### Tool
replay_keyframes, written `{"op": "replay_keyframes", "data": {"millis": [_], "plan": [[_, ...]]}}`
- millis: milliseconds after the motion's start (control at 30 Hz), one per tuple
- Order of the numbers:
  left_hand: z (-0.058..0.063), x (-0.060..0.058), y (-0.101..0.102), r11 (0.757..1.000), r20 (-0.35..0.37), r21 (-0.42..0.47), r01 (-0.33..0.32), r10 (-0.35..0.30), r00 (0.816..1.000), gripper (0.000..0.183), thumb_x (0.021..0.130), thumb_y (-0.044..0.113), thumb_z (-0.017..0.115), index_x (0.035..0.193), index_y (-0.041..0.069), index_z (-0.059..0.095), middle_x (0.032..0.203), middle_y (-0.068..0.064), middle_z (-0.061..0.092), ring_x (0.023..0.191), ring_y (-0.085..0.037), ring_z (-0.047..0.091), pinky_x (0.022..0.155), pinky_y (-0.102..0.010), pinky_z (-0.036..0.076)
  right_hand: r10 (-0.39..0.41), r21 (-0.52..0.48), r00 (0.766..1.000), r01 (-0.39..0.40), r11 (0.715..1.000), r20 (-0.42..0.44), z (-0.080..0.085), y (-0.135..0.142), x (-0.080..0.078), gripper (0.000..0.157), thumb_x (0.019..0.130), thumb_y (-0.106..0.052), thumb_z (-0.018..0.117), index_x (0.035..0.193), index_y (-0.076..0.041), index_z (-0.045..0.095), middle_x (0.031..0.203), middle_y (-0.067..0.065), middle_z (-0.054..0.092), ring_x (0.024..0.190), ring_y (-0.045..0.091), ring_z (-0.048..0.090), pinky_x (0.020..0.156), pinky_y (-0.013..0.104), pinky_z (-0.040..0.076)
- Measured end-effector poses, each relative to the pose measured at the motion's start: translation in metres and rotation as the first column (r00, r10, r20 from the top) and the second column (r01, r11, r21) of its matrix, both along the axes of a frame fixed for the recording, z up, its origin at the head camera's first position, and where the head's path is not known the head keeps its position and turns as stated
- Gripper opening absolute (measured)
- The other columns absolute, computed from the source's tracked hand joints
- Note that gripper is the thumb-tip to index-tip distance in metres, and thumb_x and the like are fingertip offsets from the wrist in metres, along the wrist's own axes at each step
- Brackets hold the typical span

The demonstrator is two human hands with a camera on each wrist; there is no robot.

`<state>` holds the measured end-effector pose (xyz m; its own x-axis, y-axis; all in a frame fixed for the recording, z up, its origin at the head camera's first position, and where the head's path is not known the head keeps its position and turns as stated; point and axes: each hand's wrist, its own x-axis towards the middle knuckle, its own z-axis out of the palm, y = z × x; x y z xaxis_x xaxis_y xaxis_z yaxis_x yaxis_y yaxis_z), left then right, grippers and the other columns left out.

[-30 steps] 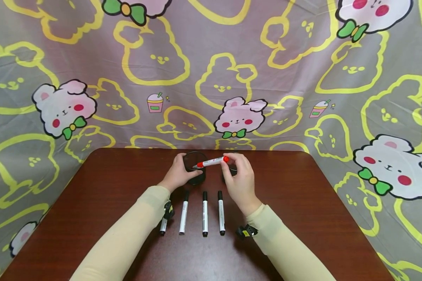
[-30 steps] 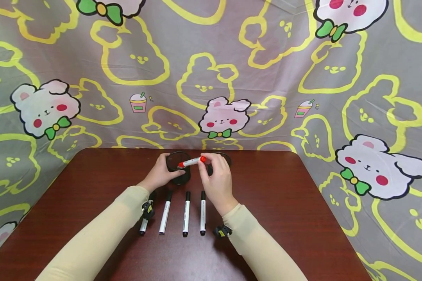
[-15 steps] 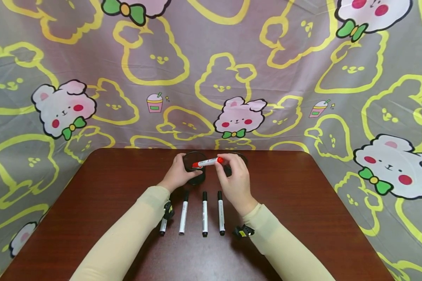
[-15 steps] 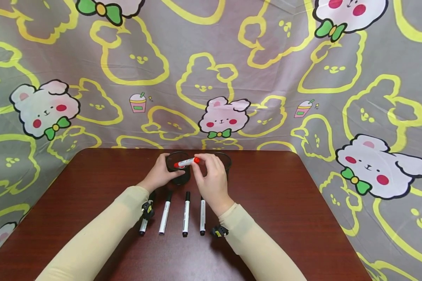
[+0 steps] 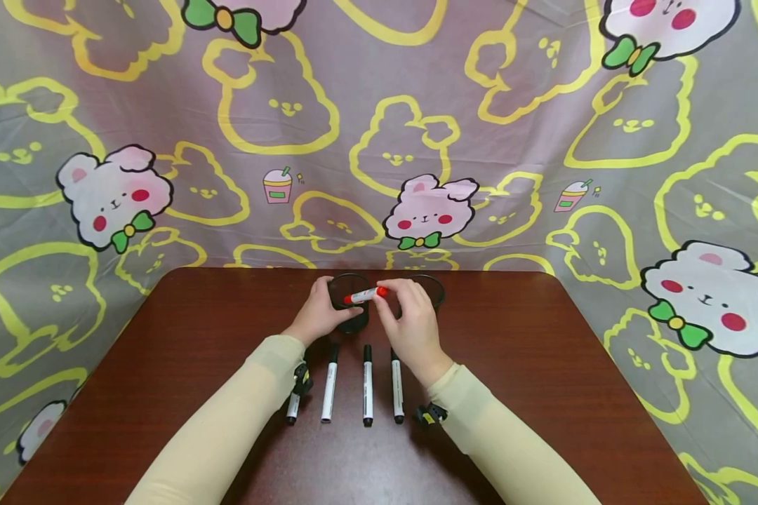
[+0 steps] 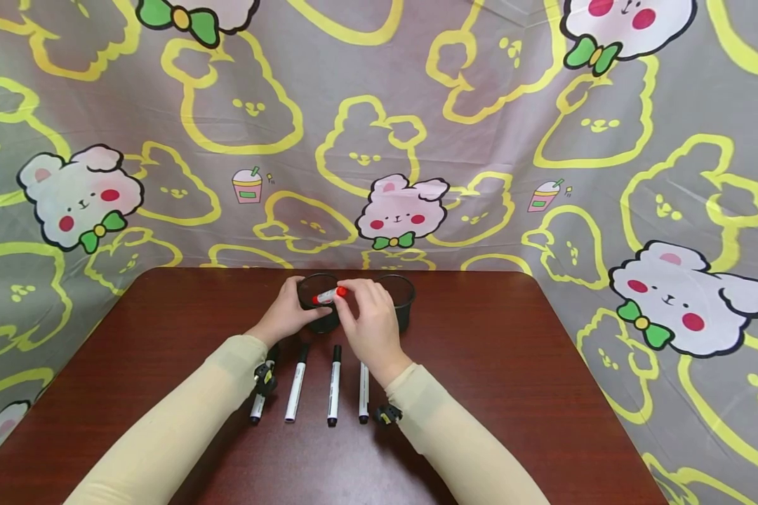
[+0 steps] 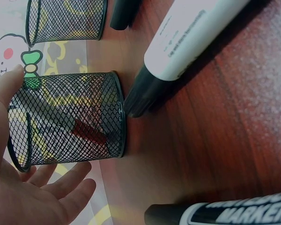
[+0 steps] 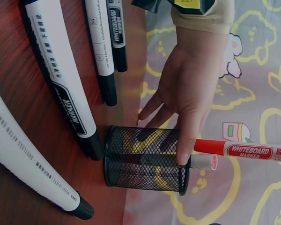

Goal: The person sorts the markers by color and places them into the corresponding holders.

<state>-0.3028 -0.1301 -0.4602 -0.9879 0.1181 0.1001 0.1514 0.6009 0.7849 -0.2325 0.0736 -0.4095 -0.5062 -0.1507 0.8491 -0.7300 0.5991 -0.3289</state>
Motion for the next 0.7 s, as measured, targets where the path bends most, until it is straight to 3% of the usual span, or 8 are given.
{"op": "replay_keyframes", "data": {"millis": [700], "plan": [[0.002, -0.004, 0.000, 1.000, 0.010, -0.017, 0.006, -0.006, 1.000, 0.092, 0.085, 0.040, 0.084, 0.147, 0.001, 0.030, 0.142, -0.023, 0.040, 0.125, -0.040, 0.057, 0.108, -0.054, 0.047, -0.047, 0.110, 0.996, 0.039, 0.993, 0.069, -0.014, -0.007, -0.020, 0.022, 0.097, -0.018, 0.073, 0.116, -0.007, 0.069, 0.104, 0.007, 0.070, 0.091, 0.025, 0.063, 0.084, 0.040, 0.052]]}}
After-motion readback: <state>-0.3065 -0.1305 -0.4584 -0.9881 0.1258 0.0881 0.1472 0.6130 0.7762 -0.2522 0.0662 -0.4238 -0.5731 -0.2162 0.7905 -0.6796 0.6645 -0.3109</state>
